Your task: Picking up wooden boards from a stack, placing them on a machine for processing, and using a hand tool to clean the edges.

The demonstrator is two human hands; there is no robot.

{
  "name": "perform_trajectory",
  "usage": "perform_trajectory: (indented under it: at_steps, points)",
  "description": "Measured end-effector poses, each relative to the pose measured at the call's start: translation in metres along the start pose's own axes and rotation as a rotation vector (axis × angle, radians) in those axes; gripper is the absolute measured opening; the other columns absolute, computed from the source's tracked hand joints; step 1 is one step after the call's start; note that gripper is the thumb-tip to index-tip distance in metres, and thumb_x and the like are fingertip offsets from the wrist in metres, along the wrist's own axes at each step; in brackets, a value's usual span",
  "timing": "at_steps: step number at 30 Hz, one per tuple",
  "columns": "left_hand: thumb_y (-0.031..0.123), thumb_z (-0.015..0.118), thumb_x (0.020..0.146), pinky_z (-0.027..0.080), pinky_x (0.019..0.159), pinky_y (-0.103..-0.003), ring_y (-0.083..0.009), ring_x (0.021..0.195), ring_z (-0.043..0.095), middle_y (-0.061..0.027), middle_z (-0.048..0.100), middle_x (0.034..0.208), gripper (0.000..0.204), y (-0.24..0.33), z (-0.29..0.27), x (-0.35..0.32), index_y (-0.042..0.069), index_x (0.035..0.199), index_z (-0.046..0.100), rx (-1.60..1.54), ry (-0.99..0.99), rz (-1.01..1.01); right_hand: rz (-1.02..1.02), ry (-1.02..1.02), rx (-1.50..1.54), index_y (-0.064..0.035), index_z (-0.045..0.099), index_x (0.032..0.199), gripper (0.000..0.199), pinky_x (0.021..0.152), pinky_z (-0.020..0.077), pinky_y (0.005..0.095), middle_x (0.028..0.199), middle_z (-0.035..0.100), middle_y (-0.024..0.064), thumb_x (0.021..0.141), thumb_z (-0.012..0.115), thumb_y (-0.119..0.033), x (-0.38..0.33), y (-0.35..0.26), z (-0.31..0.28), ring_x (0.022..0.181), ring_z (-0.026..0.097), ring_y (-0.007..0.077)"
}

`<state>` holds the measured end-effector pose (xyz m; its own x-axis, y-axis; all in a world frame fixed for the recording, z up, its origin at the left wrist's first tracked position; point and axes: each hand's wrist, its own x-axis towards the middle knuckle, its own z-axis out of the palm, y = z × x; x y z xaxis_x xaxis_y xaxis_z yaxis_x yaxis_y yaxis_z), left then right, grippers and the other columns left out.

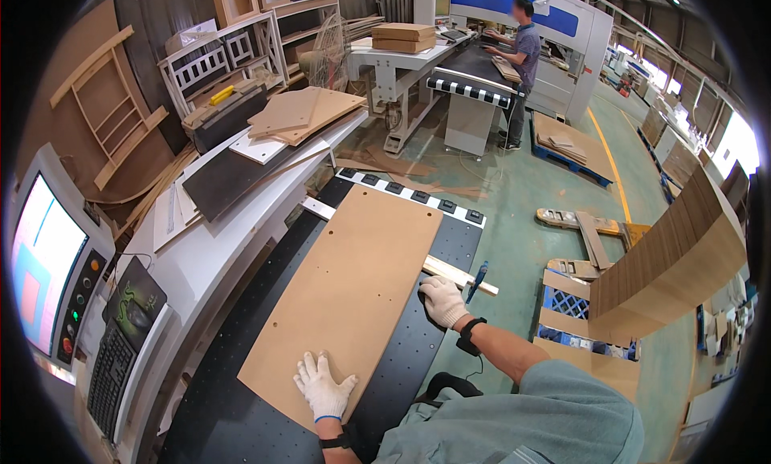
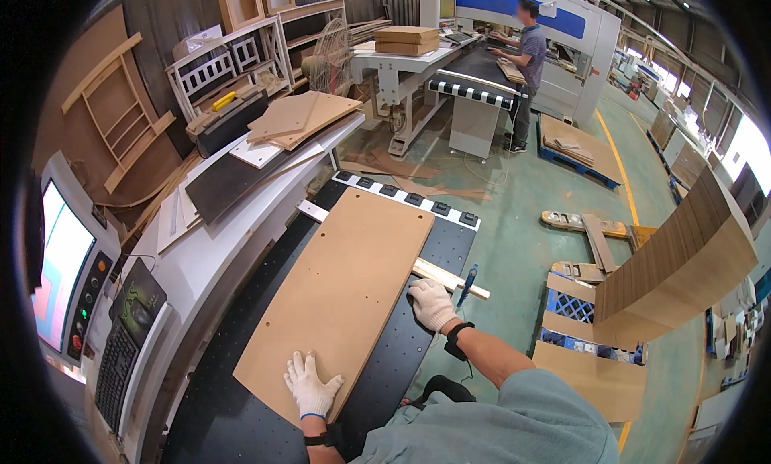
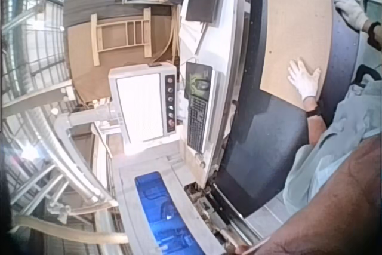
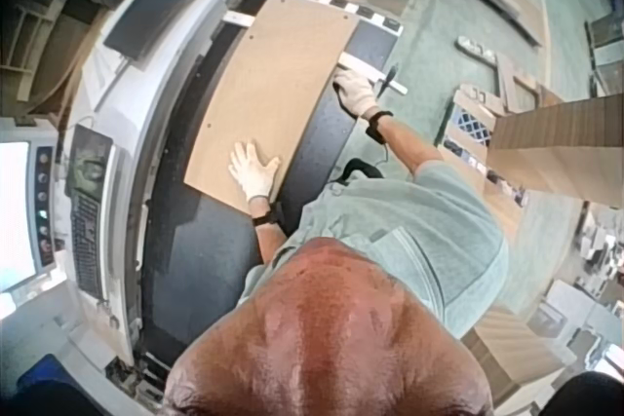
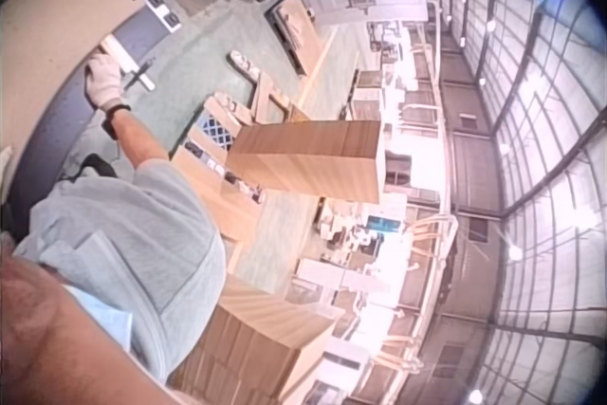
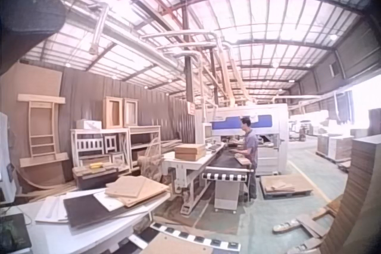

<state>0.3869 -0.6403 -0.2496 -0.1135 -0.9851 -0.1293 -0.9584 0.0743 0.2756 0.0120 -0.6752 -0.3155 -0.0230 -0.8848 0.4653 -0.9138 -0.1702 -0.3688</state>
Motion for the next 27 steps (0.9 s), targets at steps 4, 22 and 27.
perform_trajectory:
  at_steps: [4, 22, 27]
  points:
    - [0.053, 0.09, 0.073, 0.02, 0.129, -0.06, -0.0441, 0.158, 0.028, -0.0222, 0.035, 0.169, 0.101, -0.0013, 0.0022, 0.0006, 0.011, 0.156, 0.051, -0.003, 0.001, 0.0, -0.007, 0.008, -0.005, -0.0062, 0.07, 0.103, 0.015, 0.1, 0.0517, 0.0466, 0.115, 0.07, 0.0105, 0.088, 0.066, -0.008, 0.0007, 0.0002, 0.0002, 0.113, 0.065, 0.0341]
    - [0.053, 0.09, 0.072, 0.022, 0.128, -0.06, -0.0454, 0.156, 0.031, -0.0236, 0.038, 0.167, 0.099, -0.0022, 0.0028, -0.0009, 0.009, 0.153, 0.054, -0.012, 0.032, 0.017, 0.002, -0.011, -0.001, -0.0066, 0.07, 0.104, 0.015, 0.101, 0.0509, 0.0463, 0.115, 0.07, 0.01, 0.089, 0.065, -0.009, 0.0002, -0.0001, -0.0007, 0.114, 0.065, 0.0338]
    - [0.052, 0.09, 0.072, 0.022, 0.128, -0.06, -0.0453, 0.156, 0.032, -0.0239, 0.038, 0.167, 0.099, -0.0025, 0.0027, -0.0009, 0.008, 0.153, 0.054, -0.012, 0.032, 0.016, -0.004, -0.017, -0.036, -0.007, 0.071, 0.105, 0.018, 0.102, 0.0507, 0.0455, 0.117, 0.07, 0.0097, 0.088, 0.066, -0.01, 0.0009, -0.0005, -0.0008, 0.115, 0.065, 0.0325]
